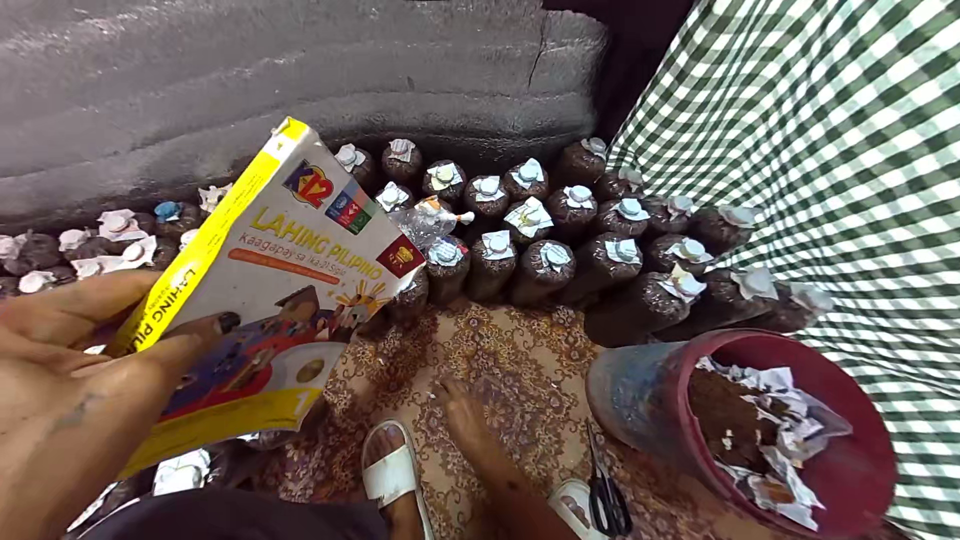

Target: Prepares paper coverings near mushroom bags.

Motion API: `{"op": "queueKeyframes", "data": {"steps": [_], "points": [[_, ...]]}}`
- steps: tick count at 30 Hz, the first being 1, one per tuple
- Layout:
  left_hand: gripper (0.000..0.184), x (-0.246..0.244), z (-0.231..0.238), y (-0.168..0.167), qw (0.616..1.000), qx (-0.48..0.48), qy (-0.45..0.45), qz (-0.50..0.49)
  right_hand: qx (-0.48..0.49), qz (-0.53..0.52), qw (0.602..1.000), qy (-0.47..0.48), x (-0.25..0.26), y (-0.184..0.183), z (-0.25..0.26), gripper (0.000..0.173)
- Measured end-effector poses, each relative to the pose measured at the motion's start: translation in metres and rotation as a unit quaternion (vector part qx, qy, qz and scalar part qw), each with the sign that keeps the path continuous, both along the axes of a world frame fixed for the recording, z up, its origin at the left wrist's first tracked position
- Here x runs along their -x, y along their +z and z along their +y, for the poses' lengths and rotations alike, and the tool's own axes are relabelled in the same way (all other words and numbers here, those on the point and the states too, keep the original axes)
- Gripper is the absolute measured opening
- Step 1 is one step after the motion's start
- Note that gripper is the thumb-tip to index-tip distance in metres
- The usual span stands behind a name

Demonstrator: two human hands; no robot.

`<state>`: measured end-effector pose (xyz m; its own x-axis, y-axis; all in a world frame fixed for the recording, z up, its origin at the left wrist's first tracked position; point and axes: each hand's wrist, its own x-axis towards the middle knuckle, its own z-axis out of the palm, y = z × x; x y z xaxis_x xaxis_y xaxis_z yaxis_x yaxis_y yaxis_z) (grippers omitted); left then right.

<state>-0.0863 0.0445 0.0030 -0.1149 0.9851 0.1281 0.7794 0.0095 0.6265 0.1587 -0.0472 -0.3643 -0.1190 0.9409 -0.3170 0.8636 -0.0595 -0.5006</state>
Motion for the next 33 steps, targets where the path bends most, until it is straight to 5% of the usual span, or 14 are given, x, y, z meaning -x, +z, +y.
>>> {"op": "queueKeyframes", "data": {"steps": [3,7,12,25,30,33], "points": [[0.023,-0.004,-0.003,0.003,1.000,0.021,0.012,0.005,-0.065,-0.034,0.996,0.045,0.002,-0.021,-0.012,0.037],[0.021,-0.007,-0.004,0.001,0.999,0.031,-0.020,-0.009,0.015,-0.019,0.996,0.086,-0.016,-0.007,-0.025,0.032],[0.026,-0.012,-0.006,0.003,0.998,0.040,-0.058,0.003,0.044,-0.038,0.993,0.105,-0.018,-0.002,-0.027,0.046],[0.024,-0.019,-0.011,0.007,0.997,0.044,-0.062,0.012,0.067,-0.013,0.989,0.130,-0.026,0.000,-0.035,0.037],[0.021,-0.021,-0.013,0.013,0.991,0.058,-0.071,0.097,0.093,-0.002,0.991,0.095,-0.020,0.006,-0.029,0.033],[0.017,-0.017,-0.011,0.010,0.986,0.048,-0.093,0.127,0.176,0.014,0.983,-0.046,-0.022,0.012,-0.023,0.031]]}}
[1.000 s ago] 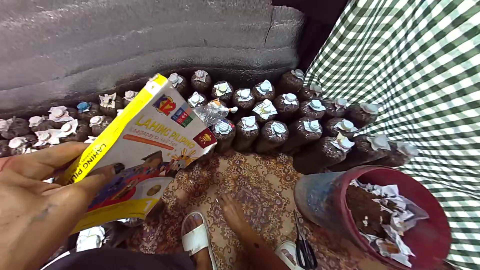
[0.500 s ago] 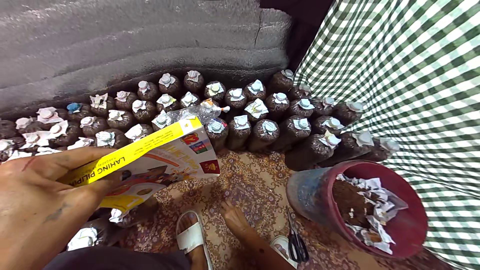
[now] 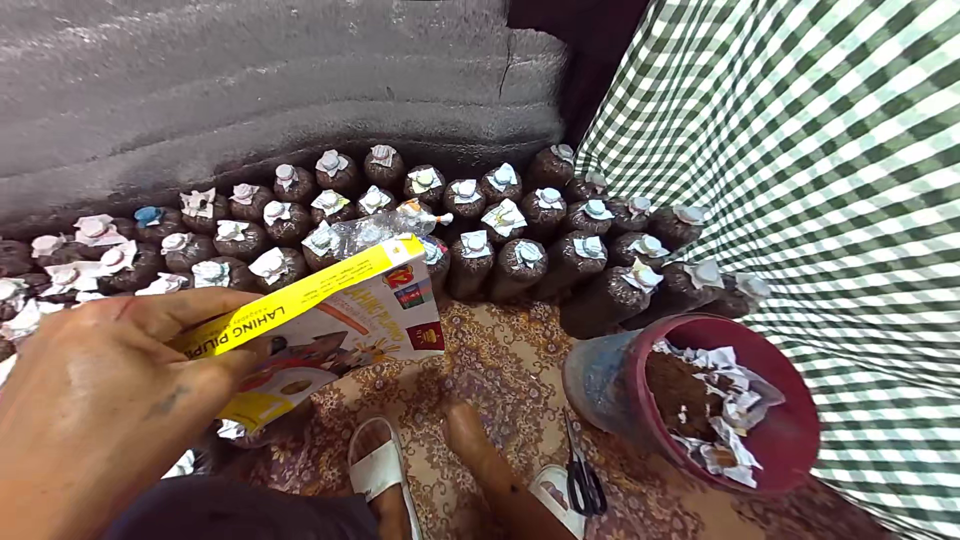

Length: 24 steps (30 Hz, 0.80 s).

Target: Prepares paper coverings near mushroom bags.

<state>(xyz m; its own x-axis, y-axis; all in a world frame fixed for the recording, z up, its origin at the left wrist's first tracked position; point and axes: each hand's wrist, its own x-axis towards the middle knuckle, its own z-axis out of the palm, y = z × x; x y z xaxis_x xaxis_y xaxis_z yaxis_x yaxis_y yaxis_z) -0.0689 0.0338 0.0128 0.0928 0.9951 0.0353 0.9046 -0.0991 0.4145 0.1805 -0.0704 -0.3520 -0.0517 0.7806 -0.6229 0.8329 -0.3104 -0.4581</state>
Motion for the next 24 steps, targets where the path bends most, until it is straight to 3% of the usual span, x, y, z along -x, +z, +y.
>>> {"op": "queueKeyframes", "data": {"steps": [3,5,8,10,12,14,16,17,18,19,21,22,24], "points": [[0.017,-0.004,0.000,-0.003,1.000,-0.006,-0.025,-0.016,-0.057,0.057,0.975,-0.206,-0.032,0.045,0.006,0.023],[0.016,-0.006,0.001,-0.006,0.999,-0.013,-0.043,-0.026,-0.197,0.076,0.930,-0.300,-0.066,0.105,0.002,0.017],[0.018,-0.006,0.001,-0.008,0.997,-0.027,-0.063,-0.022,-0.429,-0.022,0.836,-0.341,-0.135,0.183,-0.021,0.015],[0.018,-0.008,0.000,-0.008,0.997,-0.037,-0.069,-0.016,-0.451,-0.116,0.804,-0.370,-0.178,0.215,-0.041,0.016],[0.017,-0.009,-0.002,-0.006,0.997,-0.043,-0.068,-0.010,-0.371,-0.189,0.822,-0.388,-0.202,0.226,-0.055,0.021],[0.016,-0.009,-0.003,-0.005,0.997,-0.045,-0.065,-0.013,-0.349,-0.216,0.833,-0.370,-0.201,0.223,-0.058,0.032],[0.016,-0.004,-0.003,-0.008,0.997,-0.051,-0.065,-0.013,-0.440,-0.200,0.810,-0.332,-0.170,0.206,-0.051,0.023],[0.016,-0.002,-0.003,-0.010,0.996,-0.051,-0.067,-0.010,-0.461,-0.171,0.814,-0.310,-0.147,0.193,-0.044,0.020],[0.016,-0.001,-0.002,-0.010,0.996,-0.052,-0.069,-0.009,-0.440,-0.131,0.842,-0.283,-0.120,0.176,-0.037,0.019],[0.016,-0.001,-0.002,-0.009,0.997,-0.049,-0.066,-0.006,-0.375,-0.089,0.889,-0.248,-0.093,0.155,-0.029,0.020],[0.018,-0.003,-0.002,-0.003,0.998,-0.035,-0.052,-0.004,-0.135,-0.042,0.979,-0.145,-0.046,0.103,-0.014,0.028],[0.020,-0.003,-0.003,-0.002,0.998,-0.032,-0.046,-0.003,-0.048,-0.050,0.994,-0.084,-0.027,0.073,-0.011,0.032],[0.020,0.002,-0.005,-0.001,0.999,-0.024,-0.038,-0.006,0.022,-0.075,0.997,0.008,0.001,0.030,-0.016,0.033]]}}
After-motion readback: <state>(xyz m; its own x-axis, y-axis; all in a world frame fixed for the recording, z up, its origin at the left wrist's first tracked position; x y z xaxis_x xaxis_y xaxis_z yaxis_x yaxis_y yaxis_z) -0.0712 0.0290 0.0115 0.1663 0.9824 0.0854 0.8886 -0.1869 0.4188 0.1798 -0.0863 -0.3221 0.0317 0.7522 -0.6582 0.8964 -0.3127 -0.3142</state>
